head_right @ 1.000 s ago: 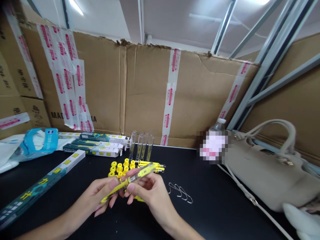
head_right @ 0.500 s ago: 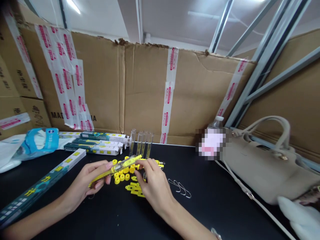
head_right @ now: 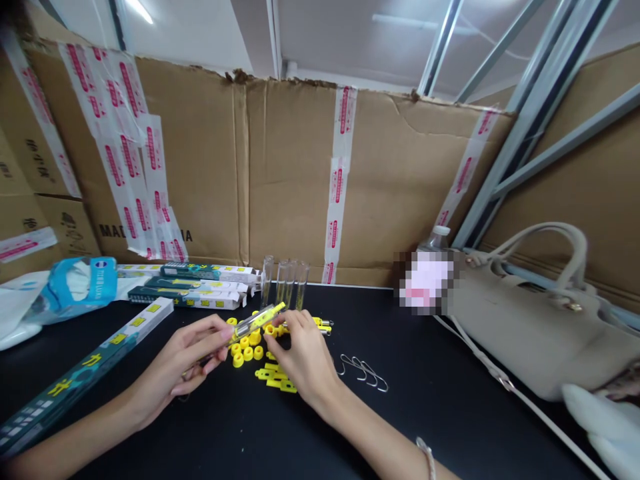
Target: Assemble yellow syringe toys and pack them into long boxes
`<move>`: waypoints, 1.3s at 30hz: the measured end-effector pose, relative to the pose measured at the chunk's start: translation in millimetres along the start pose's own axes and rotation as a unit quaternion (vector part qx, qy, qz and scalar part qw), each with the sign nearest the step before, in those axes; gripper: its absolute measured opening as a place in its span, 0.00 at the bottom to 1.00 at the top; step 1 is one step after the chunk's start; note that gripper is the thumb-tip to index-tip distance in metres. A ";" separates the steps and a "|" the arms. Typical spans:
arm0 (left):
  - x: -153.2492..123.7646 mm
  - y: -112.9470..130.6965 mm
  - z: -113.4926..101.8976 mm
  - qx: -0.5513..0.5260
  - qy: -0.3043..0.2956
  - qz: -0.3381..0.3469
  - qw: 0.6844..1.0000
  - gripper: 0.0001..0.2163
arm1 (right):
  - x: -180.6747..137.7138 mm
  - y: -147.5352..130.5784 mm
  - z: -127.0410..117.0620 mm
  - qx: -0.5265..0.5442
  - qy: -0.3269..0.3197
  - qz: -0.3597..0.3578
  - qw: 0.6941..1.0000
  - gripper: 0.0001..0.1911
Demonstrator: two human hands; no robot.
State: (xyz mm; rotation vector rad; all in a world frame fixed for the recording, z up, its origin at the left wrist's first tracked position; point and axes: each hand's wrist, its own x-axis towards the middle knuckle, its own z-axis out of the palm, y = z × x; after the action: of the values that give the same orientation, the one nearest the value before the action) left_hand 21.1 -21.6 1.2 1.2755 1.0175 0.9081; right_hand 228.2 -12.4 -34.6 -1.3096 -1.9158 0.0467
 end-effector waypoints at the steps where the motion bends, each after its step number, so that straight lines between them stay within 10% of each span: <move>1: 0.0 1.4 0.3 -0.003 0.003 0.001 1.000 0.21 | -0.6 0.4 -4.6 0.018 0.003 0.004 1.000 0.05; 10: -1.6 3.4 4.4 0.018 0.021 -0.020 0.999 0.22 | 2.8 32.2 -49.8 0.132 -0.055 -0.006 0.990 0.07; 33: 7.3 -11.1 1.5 0.039 -0.011 -0.047 0.998 0.22 | 4.4 15.2 -62.9 0.151 -0.035 -0.087 0.984 0.08; 39: 2.3 -5.6 2.8 0.021 -0.006 -0.061 0.998 0.23 | 1.6 19.4 -57.1 0.261 -0.071 -0.014 0.963 0.10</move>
State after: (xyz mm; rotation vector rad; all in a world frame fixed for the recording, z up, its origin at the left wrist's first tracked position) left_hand 24.4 -20.8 -4.5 1.2376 1.0978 0.7874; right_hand 278.4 -24.1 -3.3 -0.9379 -1.8659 0.6049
